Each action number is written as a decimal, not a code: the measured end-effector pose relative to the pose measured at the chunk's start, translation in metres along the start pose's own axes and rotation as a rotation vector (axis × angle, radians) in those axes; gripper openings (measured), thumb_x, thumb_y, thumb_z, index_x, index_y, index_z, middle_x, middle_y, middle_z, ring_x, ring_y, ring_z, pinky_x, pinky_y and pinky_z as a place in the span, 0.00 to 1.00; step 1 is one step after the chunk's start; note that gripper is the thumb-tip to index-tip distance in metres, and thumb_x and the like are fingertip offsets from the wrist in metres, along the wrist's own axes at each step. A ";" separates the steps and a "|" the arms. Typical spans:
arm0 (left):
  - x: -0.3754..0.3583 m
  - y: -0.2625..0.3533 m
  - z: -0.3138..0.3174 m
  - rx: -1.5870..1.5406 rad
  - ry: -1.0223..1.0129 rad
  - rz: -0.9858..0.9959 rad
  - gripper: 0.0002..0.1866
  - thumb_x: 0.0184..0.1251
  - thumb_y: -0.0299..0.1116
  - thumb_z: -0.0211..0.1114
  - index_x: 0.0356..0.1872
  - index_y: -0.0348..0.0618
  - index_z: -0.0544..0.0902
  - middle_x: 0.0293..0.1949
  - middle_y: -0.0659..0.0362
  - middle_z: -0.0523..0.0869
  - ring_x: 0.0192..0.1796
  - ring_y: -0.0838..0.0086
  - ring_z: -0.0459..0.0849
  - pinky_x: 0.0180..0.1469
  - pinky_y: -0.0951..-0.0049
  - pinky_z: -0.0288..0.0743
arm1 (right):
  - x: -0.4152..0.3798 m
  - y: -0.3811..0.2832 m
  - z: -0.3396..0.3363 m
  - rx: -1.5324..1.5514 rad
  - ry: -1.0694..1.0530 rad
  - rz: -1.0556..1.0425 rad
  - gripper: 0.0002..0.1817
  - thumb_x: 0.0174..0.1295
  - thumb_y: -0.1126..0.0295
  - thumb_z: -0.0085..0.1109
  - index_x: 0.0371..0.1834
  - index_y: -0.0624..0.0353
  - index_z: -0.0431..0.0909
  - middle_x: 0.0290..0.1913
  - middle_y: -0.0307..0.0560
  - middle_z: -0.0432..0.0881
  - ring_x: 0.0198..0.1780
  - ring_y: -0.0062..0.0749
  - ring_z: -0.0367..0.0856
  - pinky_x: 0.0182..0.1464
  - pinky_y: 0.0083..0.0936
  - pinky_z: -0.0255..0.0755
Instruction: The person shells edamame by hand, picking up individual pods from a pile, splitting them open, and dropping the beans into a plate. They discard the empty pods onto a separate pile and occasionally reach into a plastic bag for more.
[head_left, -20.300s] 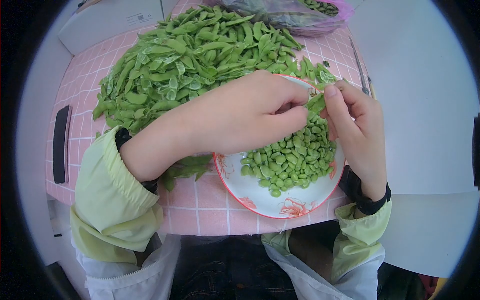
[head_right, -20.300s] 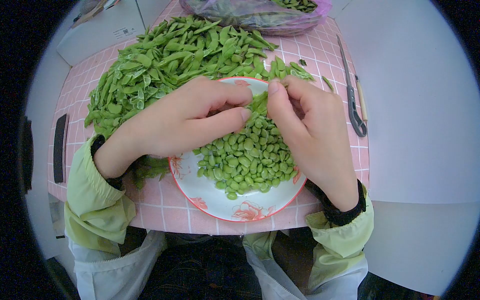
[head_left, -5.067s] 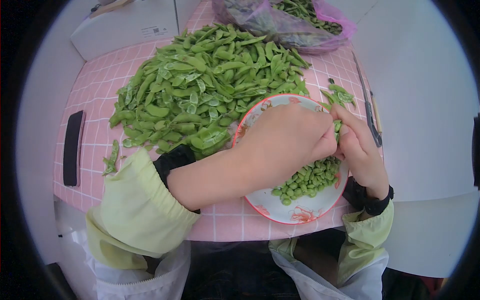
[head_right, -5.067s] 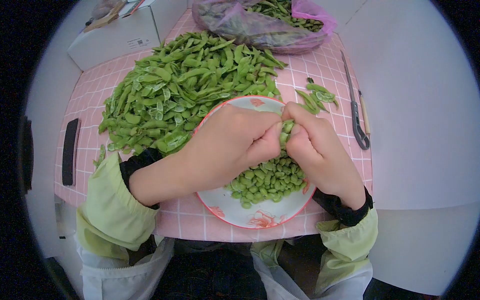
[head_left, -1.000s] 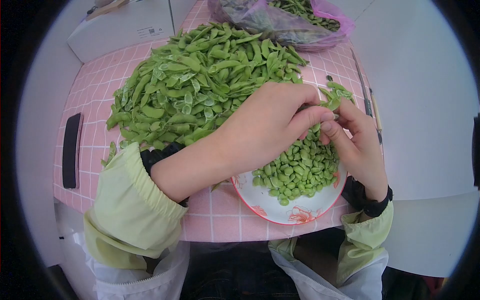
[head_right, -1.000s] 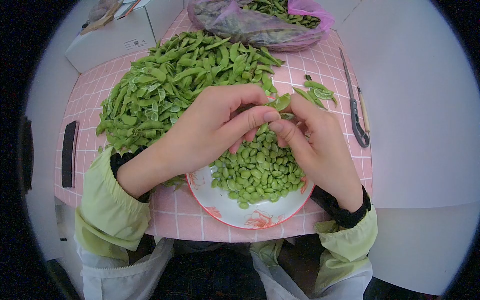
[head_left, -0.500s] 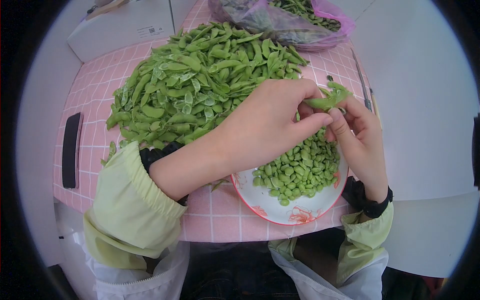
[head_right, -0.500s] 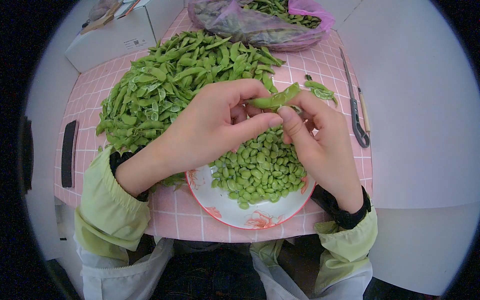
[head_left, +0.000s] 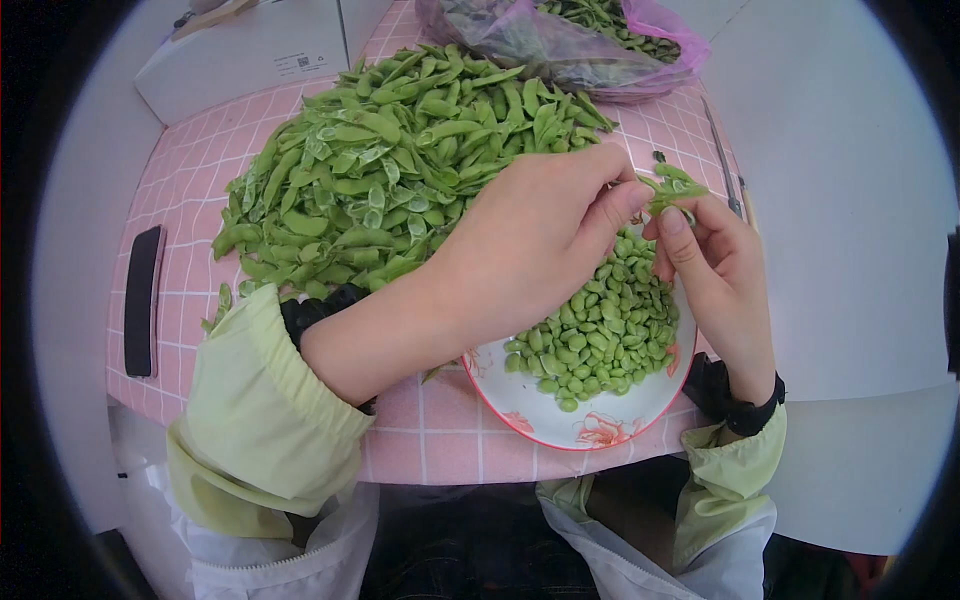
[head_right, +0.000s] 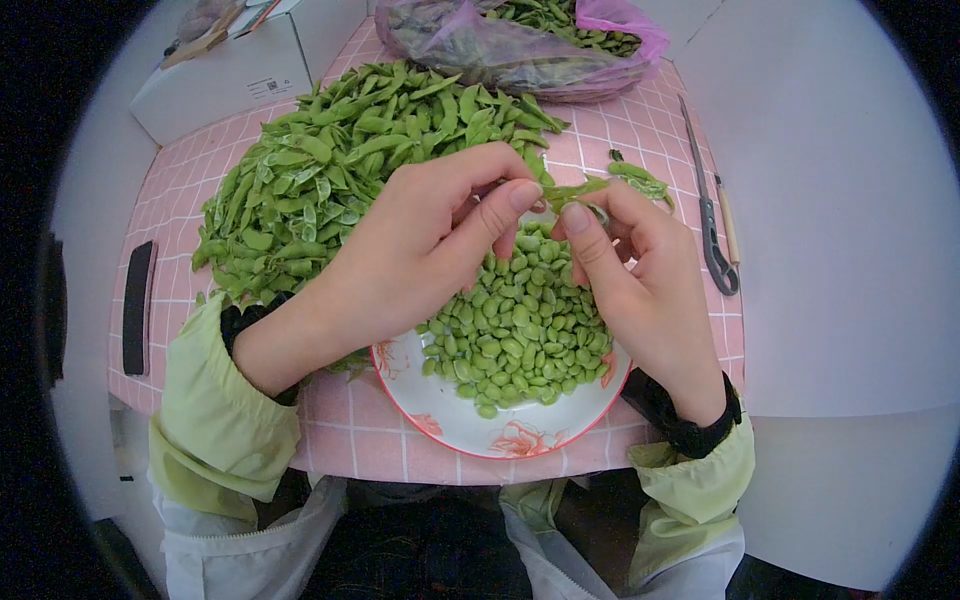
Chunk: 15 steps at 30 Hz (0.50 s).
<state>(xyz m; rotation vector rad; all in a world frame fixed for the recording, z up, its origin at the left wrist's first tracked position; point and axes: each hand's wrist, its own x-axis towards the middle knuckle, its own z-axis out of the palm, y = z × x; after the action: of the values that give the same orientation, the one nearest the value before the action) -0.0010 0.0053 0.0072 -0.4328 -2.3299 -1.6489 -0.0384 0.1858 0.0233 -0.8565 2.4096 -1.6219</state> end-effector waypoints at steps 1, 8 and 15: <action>0.000 -0.002 0.001 0.036 0.036 0.057 0.07 0.69 0.30 0.58 0.42 0.37 0.76 0.24 0.63 0.76 0.21 0.86 0.70 0.22 0.82 0.63 | 0.000 0.000 0.000 0.004 -0.001 -0.003 0.13 0.69 0.62 0.52 0.36 0.63 0.75 0.29 0.35 0.76 0.26 0.14 0.70 0.28 0.14 0.64; 0.001 -0.005 0.001 0.230 0.155 0.284 0.07 0.67 0.27 0.59 0.41 0.35 0.77 0.32 0.59 0.77 0.23 0.83 0.71 0.25 0.80 0.66 | -0.001 -0.001 0.000 0.046 -0.023 -0.017 0.15 0.71 0.61 0.50 0.35 0.63 0.74 0.26 0.34 0.73 0.26 0.14 0.70 0.29 0.14 0.63; 0.001 0.001 -0.003 -0.083 0.004 -0.009 0.08 0.71 0.32 0.56 0.39 0.37 0.79 0.24 0.65 0.75 0.21 0.86 0.71 0.22 0.82 0.65 | -0.001 0.000 0.000 0.044 -0.032 -0.028 0.13 0.71 0.62 0.50 0.36 0.63 0.72 0.26 0.34 0.73 0.27 0.14 0.70 0.30 0.14 0.65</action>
<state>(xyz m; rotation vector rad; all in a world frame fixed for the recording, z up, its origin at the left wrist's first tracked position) -0.0014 0.0032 0.0093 -0.4358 -2.2697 -1.7535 -0.0372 0.1863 0.0230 -0.9058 2.3422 -1.6515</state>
